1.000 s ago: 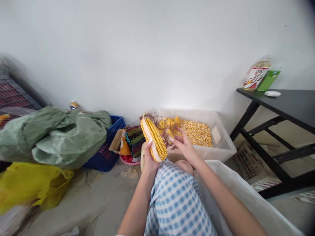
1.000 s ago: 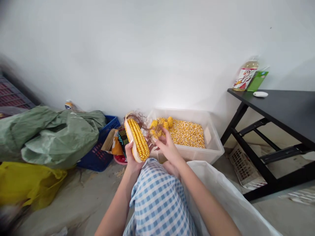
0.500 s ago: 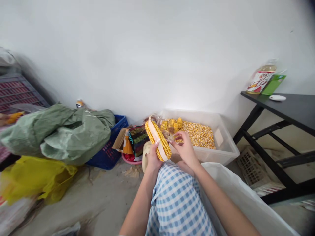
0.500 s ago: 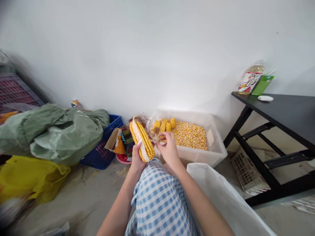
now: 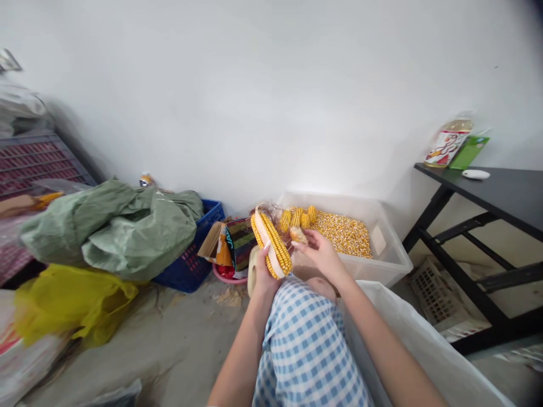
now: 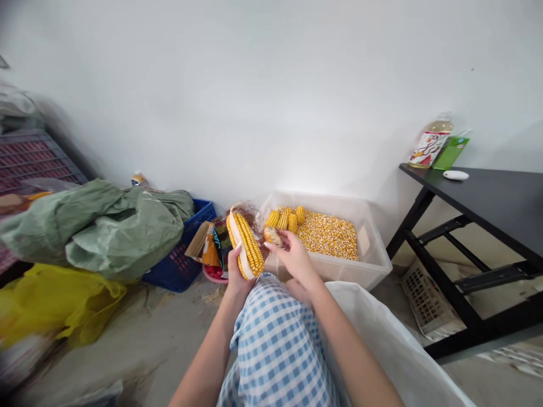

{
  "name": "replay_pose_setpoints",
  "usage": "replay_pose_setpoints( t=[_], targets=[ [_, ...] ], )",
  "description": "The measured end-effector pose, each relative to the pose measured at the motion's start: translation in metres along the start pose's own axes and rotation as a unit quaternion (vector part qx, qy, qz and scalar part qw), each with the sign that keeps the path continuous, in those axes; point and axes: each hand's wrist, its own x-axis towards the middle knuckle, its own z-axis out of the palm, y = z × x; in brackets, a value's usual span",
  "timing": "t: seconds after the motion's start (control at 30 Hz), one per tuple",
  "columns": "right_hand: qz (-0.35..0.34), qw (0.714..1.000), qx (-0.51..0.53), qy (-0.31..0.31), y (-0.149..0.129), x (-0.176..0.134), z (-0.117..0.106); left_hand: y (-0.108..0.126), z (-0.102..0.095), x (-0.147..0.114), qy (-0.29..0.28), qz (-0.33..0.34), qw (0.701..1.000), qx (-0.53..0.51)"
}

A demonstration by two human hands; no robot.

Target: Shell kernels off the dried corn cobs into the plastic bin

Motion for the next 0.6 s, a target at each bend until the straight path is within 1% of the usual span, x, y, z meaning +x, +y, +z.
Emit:
replay_pose_setpoints(
  t=[0.03,0.1,0.17,0.23,0.27,0.33,0.43,0.5,0.6],
  targets=[
    [0.031,0.997,0.063,-0.025,-0.004,-0.001,-0.004,0.0,0.0,0.0,-0.008,-0.008,1.0,-0.001],
    [0.076,0.985,0.147,-0.059,-0.013,-0.004,-0.01,0.0,0.0,0.0,-0.024,-0.027,0.999,-0.001],
    [0.094,0.973,0.199,-0.074,-0.021,-0.006,-0.014,0.001,0.002,0.0,-0.024,-0.031,0.999,0.002],
    [0.093,0.964,0.235,-0.081,-0.024,-0.008,-0.014,0.004,0.006,0.001,-0.02,-0.015,1.0,0.006],
    [0.09,0.962,0.246,-0.079,-0.025,-0.009,-0.013,0.006,0.009,0.002,-0.026,-0.004,1.0,0.006],
    [0.073,0.962,0.256,-0.065,-0.025,-0.01,-0.011,0.011,0.017,0.007,-0.057,0.019,0.998,-0.009],
    [0.033,0.966,0.256,-0.036,-0.028,-0.012,-0.009,0.024,0.028,0.02,-0.102,0.061,0.99,-0.069],
    [0.004,0.969,0.247,-0.022,-0.035,-0.012,-0.008,0.033,0.03,0.03,-0.105,0.086,0.985,-0.106],
    [-0.048,0.973,0.224,-0.005,-0.052,-0.011,-0.009,0.043,0.021,0.044,-0.071,0.105,0.985,-0.116]
  ],
)
